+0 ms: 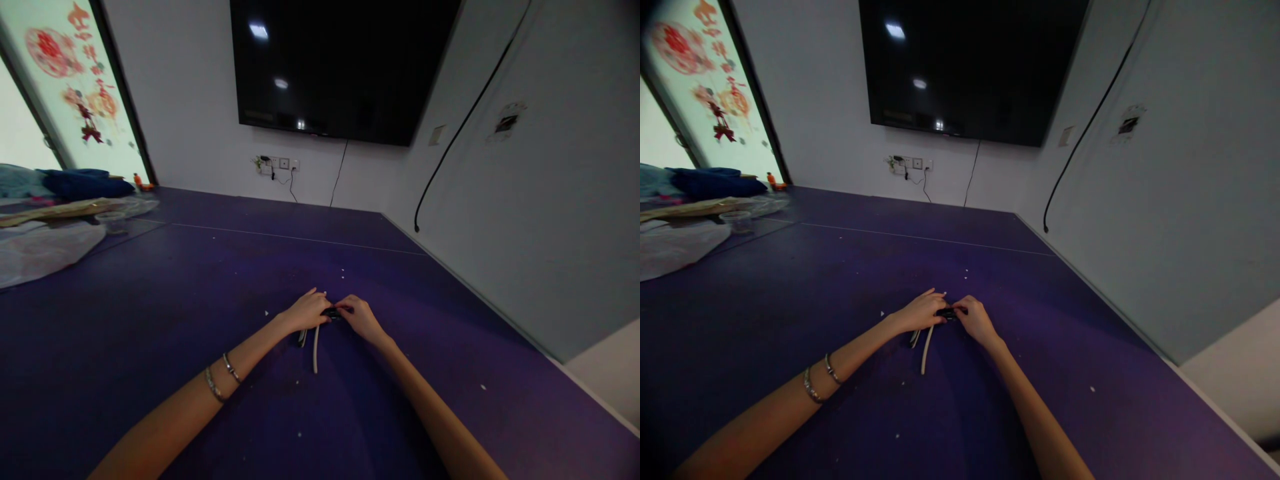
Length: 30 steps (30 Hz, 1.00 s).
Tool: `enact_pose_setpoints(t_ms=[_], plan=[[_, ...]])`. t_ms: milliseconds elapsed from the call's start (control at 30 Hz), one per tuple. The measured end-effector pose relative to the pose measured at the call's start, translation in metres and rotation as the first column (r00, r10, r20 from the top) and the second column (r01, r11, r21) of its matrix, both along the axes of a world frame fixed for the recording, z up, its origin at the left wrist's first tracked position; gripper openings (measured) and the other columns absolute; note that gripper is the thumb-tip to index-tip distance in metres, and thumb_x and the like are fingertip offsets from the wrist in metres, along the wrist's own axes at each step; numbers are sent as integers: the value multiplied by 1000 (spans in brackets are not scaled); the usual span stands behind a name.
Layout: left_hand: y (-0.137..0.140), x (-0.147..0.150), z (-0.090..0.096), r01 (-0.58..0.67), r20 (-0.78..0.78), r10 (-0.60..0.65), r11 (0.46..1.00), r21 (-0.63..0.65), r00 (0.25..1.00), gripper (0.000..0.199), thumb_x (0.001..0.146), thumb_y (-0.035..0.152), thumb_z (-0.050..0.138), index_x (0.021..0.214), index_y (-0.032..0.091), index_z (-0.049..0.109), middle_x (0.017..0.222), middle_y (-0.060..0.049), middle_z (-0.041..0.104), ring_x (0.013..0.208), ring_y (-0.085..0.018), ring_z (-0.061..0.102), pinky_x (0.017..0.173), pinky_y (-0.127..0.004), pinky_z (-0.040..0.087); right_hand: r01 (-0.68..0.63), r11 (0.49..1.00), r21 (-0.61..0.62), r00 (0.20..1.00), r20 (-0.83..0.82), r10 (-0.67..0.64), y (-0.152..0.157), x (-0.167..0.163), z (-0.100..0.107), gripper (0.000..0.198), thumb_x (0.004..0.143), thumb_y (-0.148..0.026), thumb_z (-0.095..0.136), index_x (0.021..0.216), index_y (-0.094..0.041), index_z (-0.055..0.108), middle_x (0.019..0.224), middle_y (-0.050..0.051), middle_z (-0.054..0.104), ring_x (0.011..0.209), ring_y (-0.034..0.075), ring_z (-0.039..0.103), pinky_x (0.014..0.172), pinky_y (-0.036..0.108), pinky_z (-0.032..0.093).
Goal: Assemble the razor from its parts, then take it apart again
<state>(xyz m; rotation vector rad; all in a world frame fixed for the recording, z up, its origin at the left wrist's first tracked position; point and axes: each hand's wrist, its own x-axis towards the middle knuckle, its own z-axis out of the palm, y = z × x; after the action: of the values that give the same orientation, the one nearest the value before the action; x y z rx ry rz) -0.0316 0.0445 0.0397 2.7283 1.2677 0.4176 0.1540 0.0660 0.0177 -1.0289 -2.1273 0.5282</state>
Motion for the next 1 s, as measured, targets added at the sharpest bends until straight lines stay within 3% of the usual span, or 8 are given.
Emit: enact_pose_setpoints(t_ms=[767,1000], plan=[[-8,1,6,-6,-40,8,999,43,999,25,78,27,57,102,20,61,102,-5,65,112,-22,50,103,-43,25,96,991,-91,977,-184,-111,10,8,-14,19,72,-23,52,77,-18,70,80,5,68,75,17,62,72,29,46],[-12,2,6,-57,-46,60,997,59,997,39,77,29,56,114,20,54,111,-6,62,121,-26,40,106,-51,14,102,991,-88,975,-189,-117,6,6,-11,20,72,-23,51,76,-17,70,79,6,68,74,17,62,71,28,46]])
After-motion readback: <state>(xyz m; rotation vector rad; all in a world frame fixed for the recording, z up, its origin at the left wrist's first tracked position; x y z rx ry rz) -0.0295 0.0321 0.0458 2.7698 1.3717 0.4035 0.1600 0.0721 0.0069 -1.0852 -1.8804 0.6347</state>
